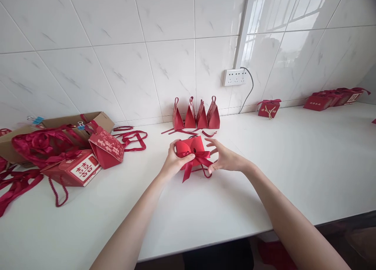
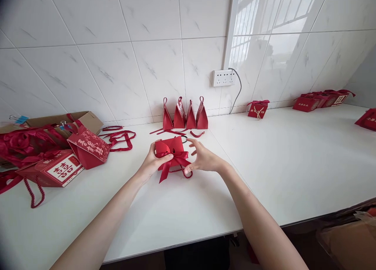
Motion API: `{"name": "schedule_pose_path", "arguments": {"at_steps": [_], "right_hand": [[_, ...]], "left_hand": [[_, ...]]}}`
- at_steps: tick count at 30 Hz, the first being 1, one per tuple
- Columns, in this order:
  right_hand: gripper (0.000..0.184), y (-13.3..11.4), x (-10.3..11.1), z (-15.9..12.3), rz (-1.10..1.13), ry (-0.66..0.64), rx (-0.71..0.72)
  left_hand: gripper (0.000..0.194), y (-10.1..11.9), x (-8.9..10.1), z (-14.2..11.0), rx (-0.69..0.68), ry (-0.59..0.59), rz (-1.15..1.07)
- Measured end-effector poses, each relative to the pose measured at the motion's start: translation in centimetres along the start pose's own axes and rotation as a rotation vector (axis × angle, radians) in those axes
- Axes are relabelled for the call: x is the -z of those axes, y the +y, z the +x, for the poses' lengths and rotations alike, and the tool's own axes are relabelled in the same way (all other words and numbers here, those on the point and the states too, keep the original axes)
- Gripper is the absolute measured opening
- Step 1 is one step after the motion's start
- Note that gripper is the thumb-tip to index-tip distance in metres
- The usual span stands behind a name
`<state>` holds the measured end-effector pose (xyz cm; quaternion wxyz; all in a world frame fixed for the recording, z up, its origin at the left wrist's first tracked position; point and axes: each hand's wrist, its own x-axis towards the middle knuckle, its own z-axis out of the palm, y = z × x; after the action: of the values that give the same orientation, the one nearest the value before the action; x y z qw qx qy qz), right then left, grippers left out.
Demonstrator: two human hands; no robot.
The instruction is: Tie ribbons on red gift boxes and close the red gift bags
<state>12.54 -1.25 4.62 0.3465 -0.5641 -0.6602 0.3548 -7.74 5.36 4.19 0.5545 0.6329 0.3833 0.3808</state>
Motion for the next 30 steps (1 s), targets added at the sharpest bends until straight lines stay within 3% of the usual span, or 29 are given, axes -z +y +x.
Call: {"name": "schedule_pose_path", "arguments": {"at_steps": [2, 6, 8, 11, 15, 19, 26, 28, 30], "right_hand": [[0.12, 0.1, -0.4, 0.0, 0.001, 0.006, 0.099], [0.1, -0.1, -0.6, 0.1, 0.186, -0.002, 0.197], [0.083, -0.2, -0.2, 0.2, 0.364, 0.038, 0.193], [0.062, -0.2, 0.4, 0.4, 0.747, 0.119, 0.212], [0.056, -0.5, 0.5, 0.5, 1.133, 0.135, 0.183], [0.055, -0.8, 0.3, 0.3, 1.291, 0.112, 0.132], [0.061, -1.0, -0.1, 0.6, 1.205, 0.086, 0.166], [0.061, -1.1, -0.5, -0.2, 1.153, 0.17, 0.171], [0.066, -1.1, -0.7, -2.7, 1.054, 0.324, 0.158]], "left_hand": [[0.085, 0.2, 0.1, -0.3, 0.024, -0.068, -0.039], [0.081, 1.1, 0.6, -0.9, 0.058, -0.292, -0.231], [0.075, 1.5, 0.9, -0.9, 0.052, -0.24, -0.388], [0.06, 1.9, 1.2, -0.5, -0.017, -0.033, -0.557], [0.034, 0.9, 1.1, 0.0, 0.002, 0.153, -0.349], [0.03, -0.2, 0.9, 0.2, 0.055, 0.126, -0.195], [0.027, -0.8, 0.0, -0.1, -0.012, 0.049, 0.004], [0.025, -1.3, -0.3, -0.3, -0.061, -0.023, 0.164], [0.024, -1.8, -0.4, -0.9, -0.119, -0.109, 0.313]]}}
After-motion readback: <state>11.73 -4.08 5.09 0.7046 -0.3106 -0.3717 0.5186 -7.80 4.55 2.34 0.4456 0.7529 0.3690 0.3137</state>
